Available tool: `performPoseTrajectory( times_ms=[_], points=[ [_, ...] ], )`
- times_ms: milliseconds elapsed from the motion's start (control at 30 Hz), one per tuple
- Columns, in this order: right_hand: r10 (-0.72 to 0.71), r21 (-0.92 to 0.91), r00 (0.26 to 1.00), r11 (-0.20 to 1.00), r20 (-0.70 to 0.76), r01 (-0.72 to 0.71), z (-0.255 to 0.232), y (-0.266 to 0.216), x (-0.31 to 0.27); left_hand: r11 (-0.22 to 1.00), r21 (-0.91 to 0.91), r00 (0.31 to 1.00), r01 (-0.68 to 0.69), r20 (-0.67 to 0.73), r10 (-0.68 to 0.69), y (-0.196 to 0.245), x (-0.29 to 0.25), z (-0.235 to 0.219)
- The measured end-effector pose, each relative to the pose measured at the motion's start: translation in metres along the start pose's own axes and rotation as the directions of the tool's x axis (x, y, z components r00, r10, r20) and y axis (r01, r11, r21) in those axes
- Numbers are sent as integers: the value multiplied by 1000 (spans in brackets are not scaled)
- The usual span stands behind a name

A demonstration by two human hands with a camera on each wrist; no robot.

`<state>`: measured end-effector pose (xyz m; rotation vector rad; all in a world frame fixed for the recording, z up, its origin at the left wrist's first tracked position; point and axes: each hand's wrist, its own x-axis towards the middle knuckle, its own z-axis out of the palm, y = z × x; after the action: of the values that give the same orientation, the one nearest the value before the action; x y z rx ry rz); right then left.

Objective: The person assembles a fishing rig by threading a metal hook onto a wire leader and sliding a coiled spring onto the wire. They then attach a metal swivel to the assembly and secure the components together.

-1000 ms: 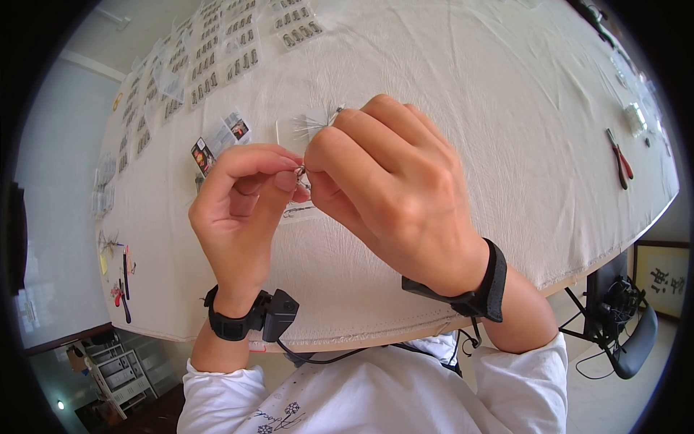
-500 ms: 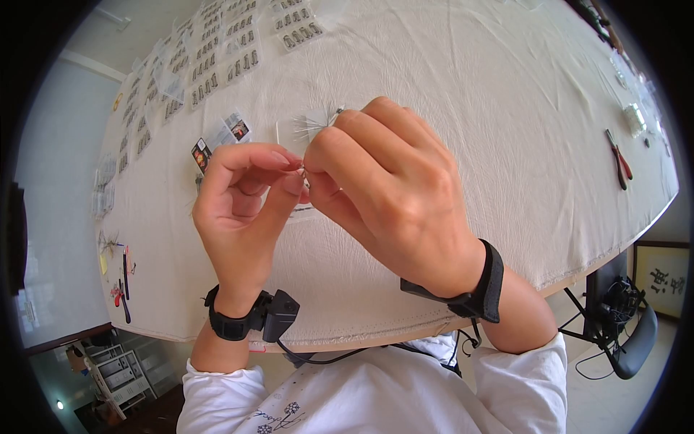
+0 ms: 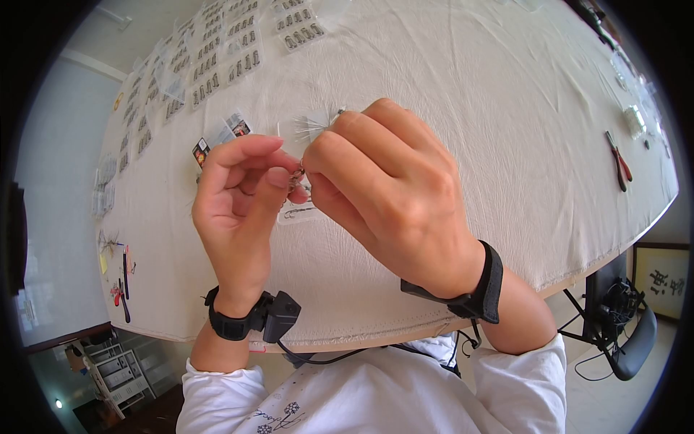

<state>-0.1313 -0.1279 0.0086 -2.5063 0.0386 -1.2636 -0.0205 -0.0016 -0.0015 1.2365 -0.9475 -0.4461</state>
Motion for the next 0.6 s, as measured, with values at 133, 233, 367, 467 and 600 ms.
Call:
performPoseTrajectory(
  times_ms=[133,233,367,467,600],
  points=[
    [8,12,1000,1000,-2,-7,0,0,0,999,-45,1000,24,-20,-25,1,-1,0],
    [20,20,1000,1000,-4,-20,-1,0,0,994,-90,998,60,-24,-62,1,-2,0],
    [77,88,997,993,-4,-76,-2,-1,0,982,-153,994,108,-3,-110,1,-2,1],
    [82,101,997,992,3,-81,-3,0,0,967,-205,989,151,36,-147,1,-1,-1],
    [85,105,996,991,2,-84,-5,1,0,966,-203,987,160,62,-151,1,-1,1]
  ],
)
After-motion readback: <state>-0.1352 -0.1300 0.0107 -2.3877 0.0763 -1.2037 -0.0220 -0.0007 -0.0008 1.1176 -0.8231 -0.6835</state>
